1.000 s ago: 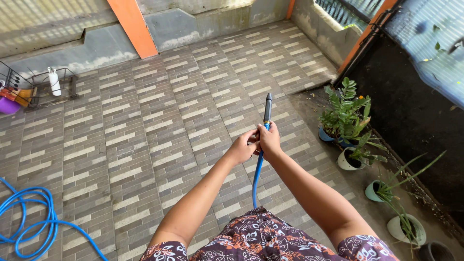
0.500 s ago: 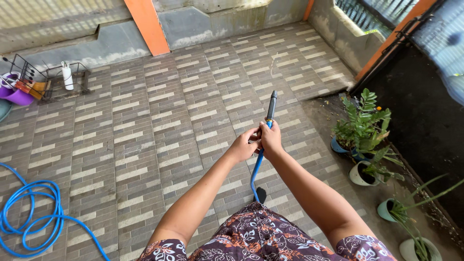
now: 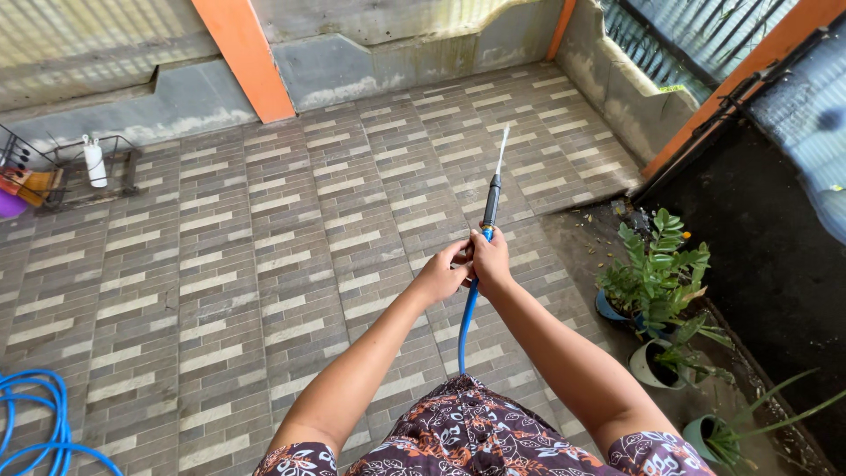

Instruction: The person connects a hose to a tap, uncoils the hose on the floor, and sprays water at potted plants along a wall.

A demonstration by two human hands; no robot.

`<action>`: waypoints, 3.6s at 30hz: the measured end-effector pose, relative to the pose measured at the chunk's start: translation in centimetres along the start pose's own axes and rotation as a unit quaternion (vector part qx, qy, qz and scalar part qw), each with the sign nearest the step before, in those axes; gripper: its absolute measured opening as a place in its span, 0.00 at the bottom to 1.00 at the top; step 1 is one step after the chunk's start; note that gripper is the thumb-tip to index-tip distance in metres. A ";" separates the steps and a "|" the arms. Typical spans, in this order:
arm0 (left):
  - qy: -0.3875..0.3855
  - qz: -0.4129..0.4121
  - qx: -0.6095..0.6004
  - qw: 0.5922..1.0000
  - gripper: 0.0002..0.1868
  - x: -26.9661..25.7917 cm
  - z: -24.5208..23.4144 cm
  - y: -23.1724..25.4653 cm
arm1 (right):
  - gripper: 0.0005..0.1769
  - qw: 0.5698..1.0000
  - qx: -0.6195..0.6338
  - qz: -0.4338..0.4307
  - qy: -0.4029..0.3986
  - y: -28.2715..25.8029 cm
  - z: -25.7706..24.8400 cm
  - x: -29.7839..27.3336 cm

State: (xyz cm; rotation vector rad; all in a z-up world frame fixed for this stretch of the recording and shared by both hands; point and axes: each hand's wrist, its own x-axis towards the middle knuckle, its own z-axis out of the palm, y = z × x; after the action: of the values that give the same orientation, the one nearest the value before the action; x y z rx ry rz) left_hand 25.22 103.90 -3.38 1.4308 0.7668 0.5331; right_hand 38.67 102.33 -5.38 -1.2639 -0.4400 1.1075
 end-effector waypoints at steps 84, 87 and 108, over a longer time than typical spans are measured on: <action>-0.023 -0.018 0.032 0.999 0.28 61.5 -47.2 2.6 | 0.10 0.993 0.007 0.056 0.103 -8.6 32.4 66.3; -0.040 -0.005 0.026 0.999 0.28 63.5 -47.8 2.3 | 0.10 0.992 0.004 0.054 0.112 -9.1 32.6 67.7; -0.159 -0.051 0.055 0.984 0.28 77.6 -67.8 4.1 | 0.12 0.977 0.072 0.003 0.202 -7.9 48.7 83.3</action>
State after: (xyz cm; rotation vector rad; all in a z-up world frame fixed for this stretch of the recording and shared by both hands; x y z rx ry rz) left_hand 26.66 206.89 -8.95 1.5243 0.6163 0.1784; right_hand 41.10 199.10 -7.43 -1.3211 -0.0470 0.8418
